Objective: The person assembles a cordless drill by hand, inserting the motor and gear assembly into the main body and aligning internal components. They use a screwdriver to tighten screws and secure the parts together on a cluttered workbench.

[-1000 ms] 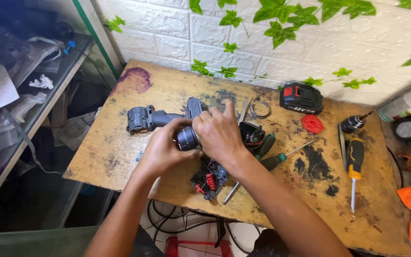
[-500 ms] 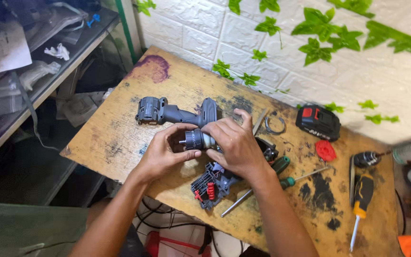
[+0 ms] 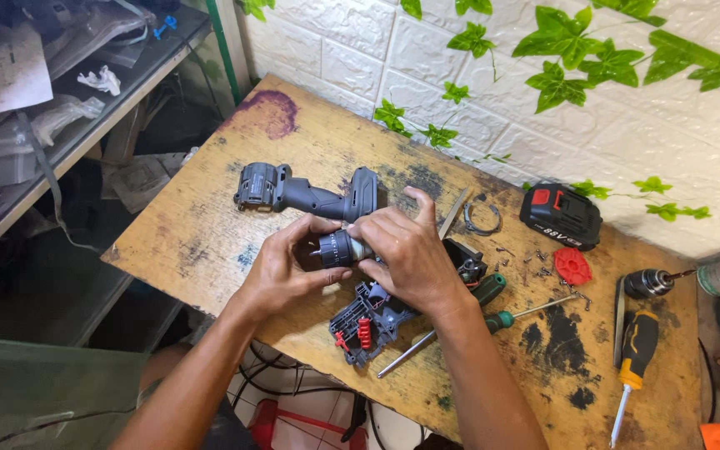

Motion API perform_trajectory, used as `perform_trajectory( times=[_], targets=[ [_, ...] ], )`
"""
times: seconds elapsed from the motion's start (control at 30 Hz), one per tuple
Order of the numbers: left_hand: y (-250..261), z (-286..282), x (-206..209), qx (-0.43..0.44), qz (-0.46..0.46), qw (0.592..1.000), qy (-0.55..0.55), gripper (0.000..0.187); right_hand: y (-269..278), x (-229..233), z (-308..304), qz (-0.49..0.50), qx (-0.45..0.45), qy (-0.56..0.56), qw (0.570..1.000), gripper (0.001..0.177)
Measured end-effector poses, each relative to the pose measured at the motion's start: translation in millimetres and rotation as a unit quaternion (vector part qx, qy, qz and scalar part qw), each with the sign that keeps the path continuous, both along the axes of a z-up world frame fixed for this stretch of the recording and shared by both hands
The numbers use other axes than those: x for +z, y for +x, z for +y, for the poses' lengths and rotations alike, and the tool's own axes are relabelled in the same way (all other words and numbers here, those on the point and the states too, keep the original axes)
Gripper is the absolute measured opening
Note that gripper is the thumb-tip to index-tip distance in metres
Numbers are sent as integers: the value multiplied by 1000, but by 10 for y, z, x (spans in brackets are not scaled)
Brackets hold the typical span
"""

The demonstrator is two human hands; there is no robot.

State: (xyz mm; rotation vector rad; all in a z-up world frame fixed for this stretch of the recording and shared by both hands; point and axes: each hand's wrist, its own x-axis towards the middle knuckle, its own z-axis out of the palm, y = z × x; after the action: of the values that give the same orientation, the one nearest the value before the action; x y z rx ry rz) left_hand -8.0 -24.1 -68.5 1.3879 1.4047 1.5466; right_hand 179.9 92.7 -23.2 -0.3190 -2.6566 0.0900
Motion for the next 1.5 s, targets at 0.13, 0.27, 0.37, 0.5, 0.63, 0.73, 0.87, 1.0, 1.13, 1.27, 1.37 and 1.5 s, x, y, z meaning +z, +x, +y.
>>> perform_trajectory(
  times=[0.13, 0.27, 0.37, 0.5, 0.63, 0.73, 0.87, 1.0, 1.13, 1.27, 1.37, 1.5],
  targets=[
    [53, -7, 0, 19, 101, 995, 2, 61, 9, 5, 18, -4, 2, -10, 1000, 38],
    [71, -12, 4, 30, 144, 989, 18, 57, 48, -13, 33, -13, -10, -10, 1000, 40],
    [147, -76, 127, 36, 87, 996, 2, 58, 7, 46, -59, -17, -32, 11, 999, 42],
    [159, -43, 104, 50, -28, 998, -4, 63, -94, -78, -89, -8, -109, 119, 987, 47],
    [131, -13, 82, 20, -121, 992, -11, 64, -147, 15, -156, 0, -139, 95, 986, 19],
    [48, 19, 88, -17, -124, 991, -57, 60, -143, -27, -165, 57, -119, 160, 978, 10],
    [12, 81, 511, -49, -6, 990, -131, 66, -153, 22, -155, 98, -132, 205, 965, 7],
    [121, 232, 797, -59, 326, 895, -298, 61, -163, 17, -196, 124, -133, 245, 952, 9],
    [227, 284, 1042, -60, 354, 871, -334, 57, -109, 125, -219, 148, -150, 264, 941, 8],
    [281, 302, 1078, -74, 341, 866, -359, 55, -68, 98, -228, 162, -156, 279, 934, 11],
    [276, 288, 942, -73, 355, 868, -339, 54, -67, -4, -240, 167, -157, 286, 931, 12],
    [334, 260, 1078, -68, 392, 861, -317, 57, -52, 160, -342, 159, -182, 257, 936, 14]
  ],
)
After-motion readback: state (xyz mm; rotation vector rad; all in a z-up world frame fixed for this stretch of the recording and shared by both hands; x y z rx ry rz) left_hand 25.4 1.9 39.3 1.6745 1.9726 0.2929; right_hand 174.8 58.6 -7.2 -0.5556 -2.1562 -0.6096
